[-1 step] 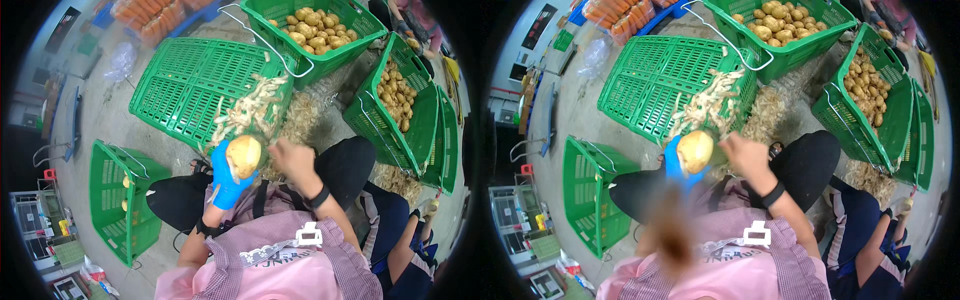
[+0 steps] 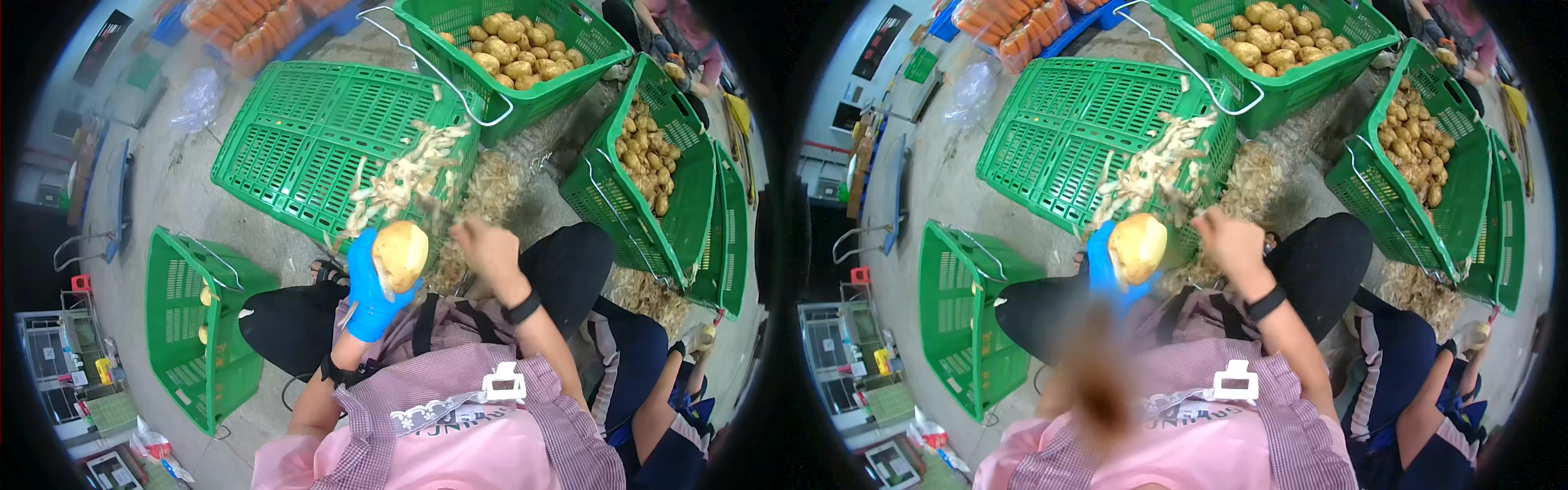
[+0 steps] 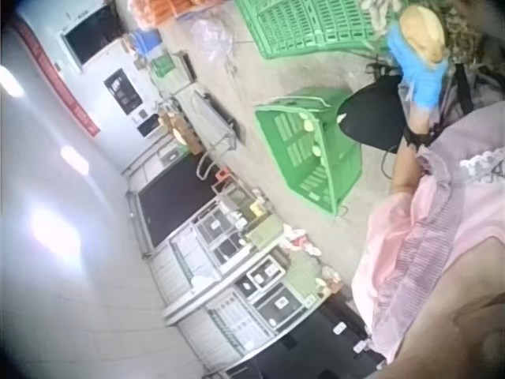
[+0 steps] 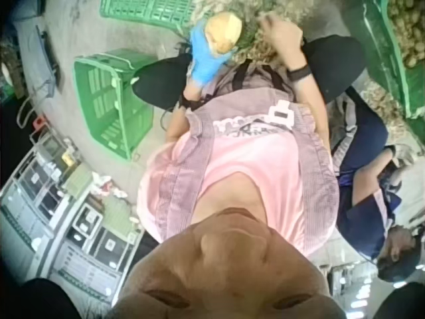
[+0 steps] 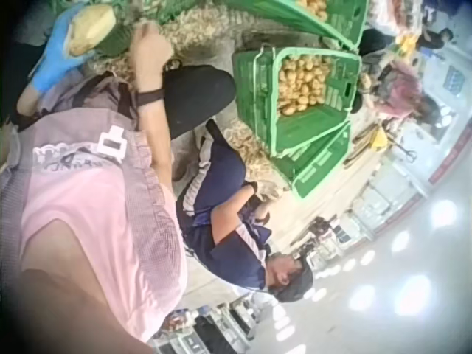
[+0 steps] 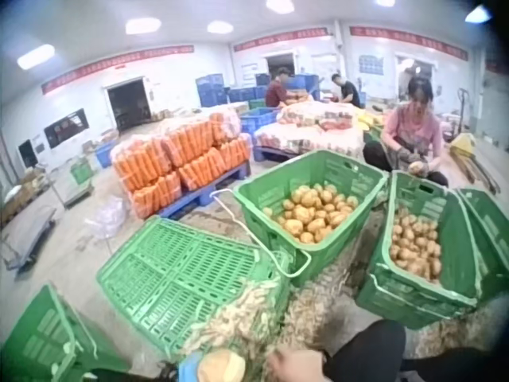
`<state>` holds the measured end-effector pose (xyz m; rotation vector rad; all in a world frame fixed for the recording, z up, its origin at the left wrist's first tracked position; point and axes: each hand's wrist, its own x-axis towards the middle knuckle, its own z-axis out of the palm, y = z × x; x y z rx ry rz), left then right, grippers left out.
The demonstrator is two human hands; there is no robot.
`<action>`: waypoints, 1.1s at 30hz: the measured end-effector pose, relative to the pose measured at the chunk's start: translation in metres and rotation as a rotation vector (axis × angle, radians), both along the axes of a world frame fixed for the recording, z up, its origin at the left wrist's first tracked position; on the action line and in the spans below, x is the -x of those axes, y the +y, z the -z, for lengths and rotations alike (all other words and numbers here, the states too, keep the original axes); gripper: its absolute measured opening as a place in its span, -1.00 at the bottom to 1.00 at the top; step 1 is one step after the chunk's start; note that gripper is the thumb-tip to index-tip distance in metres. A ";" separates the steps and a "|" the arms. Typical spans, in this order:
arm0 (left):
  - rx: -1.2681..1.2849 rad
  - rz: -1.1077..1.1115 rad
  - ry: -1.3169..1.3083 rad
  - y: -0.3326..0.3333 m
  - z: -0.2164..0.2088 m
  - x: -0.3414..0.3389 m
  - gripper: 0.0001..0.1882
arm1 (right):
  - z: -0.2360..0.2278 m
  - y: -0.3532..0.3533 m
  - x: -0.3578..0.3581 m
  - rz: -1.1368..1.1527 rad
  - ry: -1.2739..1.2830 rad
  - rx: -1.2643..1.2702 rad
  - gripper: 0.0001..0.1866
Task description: The recorder peels potatoes using a hand peeler while sitting in a warehouse setting among other workers.
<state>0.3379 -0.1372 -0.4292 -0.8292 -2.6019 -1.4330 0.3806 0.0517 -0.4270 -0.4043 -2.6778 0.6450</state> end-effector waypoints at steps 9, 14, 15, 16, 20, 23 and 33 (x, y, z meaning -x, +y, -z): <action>-0.054 0.006 -0.133 -0.005 0.001 0.005 0.01 | -0.028 -0.018 -0.005 -0.076 0.001 0.161 -0.70; -0.299 -0.009 -0.397 -0.004 0.006 0.008 -0.02 | -0.047 -0.037 -0.014 -0.255 0.105 0.042 -0.71; -0.123 -0.008 -0.227 0.001 -0.003 0.008 -0.02 | -0.041 -0.032 -0.012 -0.194 0.085 0.041 -0.71; 0.052 -0.017 -0.049 0.002 -0.010 0.008 -0.02 | -0.036 -0.026 -0.008 -0.144 0.071 0.042 -0.71; -0.006 -0.016 -0.063 0.005 -0.010 0.001 -0.02 | -0.014 0.009 -0.006 0.003 0.032 0.028 -0.71; -0.188 -0.018 -0.262 0.005 0.004 0.000 -0.03 | -0.040 -0.026 -0.015 -0.219 0.140 0.083 -0.68; -0.023 -0.053 -0.038 -0.003 0.003 0.001 -0.07 | -0.032 -0.018 -0.005 -0.091 0.056 0.164 -0.71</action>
